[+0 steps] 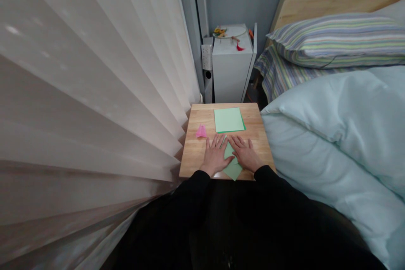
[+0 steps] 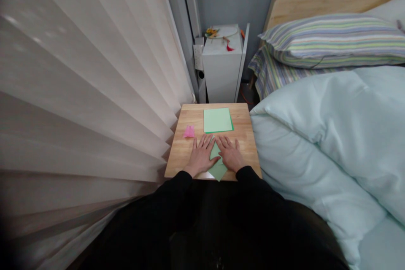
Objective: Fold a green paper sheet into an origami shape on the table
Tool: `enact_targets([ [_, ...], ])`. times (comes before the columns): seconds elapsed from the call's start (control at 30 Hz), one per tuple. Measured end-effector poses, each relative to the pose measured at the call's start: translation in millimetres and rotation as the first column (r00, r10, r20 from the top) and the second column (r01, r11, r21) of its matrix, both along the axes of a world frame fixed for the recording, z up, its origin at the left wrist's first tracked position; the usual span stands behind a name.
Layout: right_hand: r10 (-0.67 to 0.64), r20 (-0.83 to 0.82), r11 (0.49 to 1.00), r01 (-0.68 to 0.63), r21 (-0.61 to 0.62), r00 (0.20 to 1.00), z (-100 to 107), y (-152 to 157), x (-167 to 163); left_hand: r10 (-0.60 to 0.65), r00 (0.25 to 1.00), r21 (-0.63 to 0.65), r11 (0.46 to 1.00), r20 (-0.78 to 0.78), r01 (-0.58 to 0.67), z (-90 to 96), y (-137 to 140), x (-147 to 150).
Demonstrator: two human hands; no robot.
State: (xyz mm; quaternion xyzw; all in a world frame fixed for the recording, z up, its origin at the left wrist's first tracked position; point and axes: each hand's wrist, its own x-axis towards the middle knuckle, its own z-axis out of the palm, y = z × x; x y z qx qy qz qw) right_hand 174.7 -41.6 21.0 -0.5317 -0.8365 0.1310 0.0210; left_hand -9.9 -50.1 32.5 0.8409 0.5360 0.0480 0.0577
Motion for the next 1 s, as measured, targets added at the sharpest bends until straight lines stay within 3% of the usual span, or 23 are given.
enact_targets([
  [0.4, -0.001, 0.031, 1.000, 0.001, 0.005, 1.000, 6, -3, -3, 0.014, 1.000, -0.003, 1.000, 0.003, -0.014, 2.7, 1, 1],
  [1.0, -0.017, 0.039, 0.999, 0.018, -0.030, 0.999, 2, -1, -2, 0.136, 0.991, 0.026, 0.990, -0.003, -0.136, 12.3, 9, 19],
])
